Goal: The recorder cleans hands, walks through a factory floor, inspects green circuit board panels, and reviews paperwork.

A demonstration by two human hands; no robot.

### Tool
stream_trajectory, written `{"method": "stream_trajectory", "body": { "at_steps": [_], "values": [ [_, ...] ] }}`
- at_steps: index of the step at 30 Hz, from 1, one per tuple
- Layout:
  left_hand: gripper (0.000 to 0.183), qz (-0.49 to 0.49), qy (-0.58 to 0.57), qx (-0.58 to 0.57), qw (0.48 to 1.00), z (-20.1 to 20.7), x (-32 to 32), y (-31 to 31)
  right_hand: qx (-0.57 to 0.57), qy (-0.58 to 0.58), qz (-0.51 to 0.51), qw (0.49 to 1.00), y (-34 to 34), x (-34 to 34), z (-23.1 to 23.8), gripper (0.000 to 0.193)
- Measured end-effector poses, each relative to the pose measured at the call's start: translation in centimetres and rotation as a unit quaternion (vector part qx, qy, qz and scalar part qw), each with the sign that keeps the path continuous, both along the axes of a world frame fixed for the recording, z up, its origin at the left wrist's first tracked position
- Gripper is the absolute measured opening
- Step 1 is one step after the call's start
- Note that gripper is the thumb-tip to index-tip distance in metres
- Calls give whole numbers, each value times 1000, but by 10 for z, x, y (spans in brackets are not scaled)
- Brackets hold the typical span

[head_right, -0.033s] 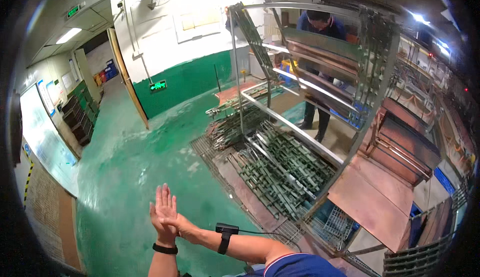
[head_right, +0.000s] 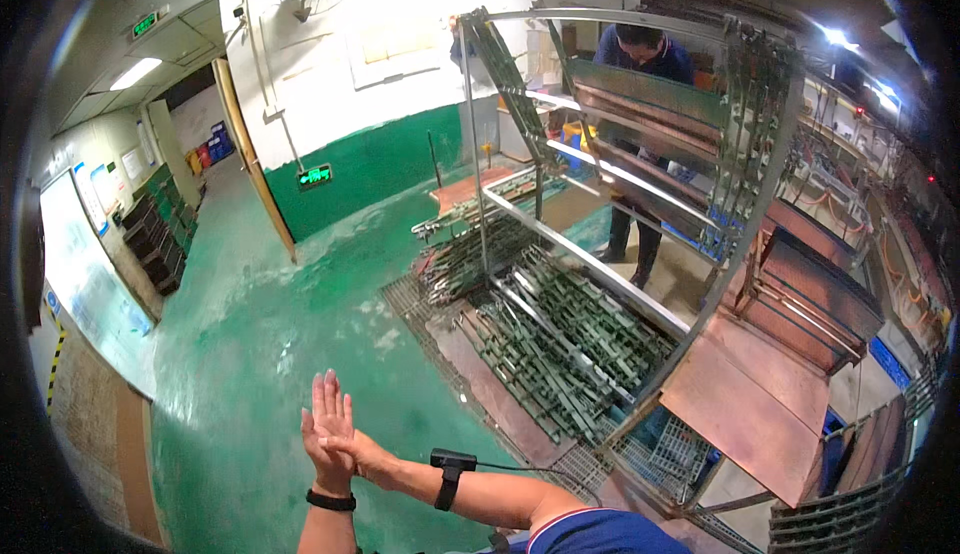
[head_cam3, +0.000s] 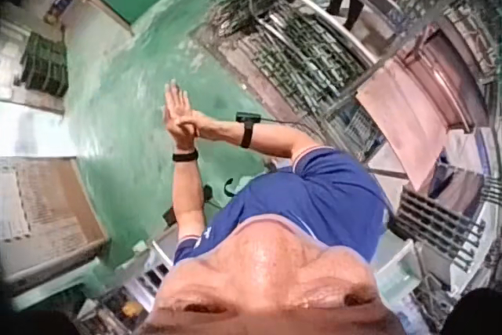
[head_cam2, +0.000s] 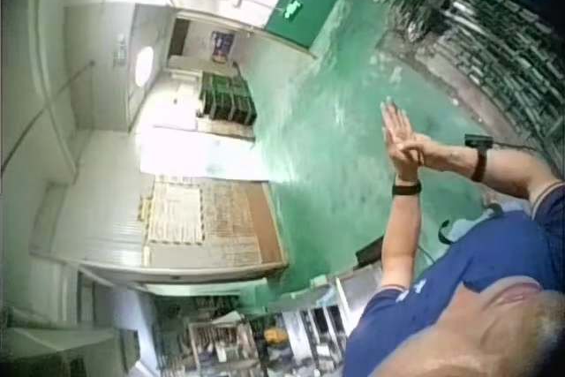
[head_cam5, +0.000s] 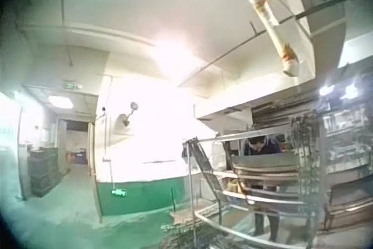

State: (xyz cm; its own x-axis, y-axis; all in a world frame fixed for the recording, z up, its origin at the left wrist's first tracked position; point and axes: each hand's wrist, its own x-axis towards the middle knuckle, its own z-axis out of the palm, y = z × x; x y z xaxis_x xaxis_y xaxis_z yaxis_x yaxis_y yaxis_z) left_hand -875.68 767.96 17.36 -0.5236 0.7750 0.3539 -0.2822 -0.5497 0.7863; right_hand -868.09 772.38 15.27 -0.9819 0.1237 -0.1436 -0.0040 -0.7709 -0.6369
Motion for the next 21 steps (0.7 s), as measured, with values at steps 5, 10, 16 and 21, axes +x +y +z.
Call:
{"method": "stream_trajectory", "body": {
  "at_steps": [5, 10, 16, 21],
  "values": [
    [84, 9, -34, 34, 999, -5, -112, 34, 129, -19, -9, 991, 43, -118, -27, 62],
    [94, -111, -118, 129, 978, -3, -225, 114, 270, 65, -183, 943, 102, -220, -6, 33],
    [96, -77, -177, 144, 971, 11, -376, 101, 170, 9, -91, 981, 101, -367, 11, 70],
    [94, -41, -174, 124, 976, 14, -499, 81, 186, 83, -163, 966, 85, -511, 1, 66]
  ]
}}
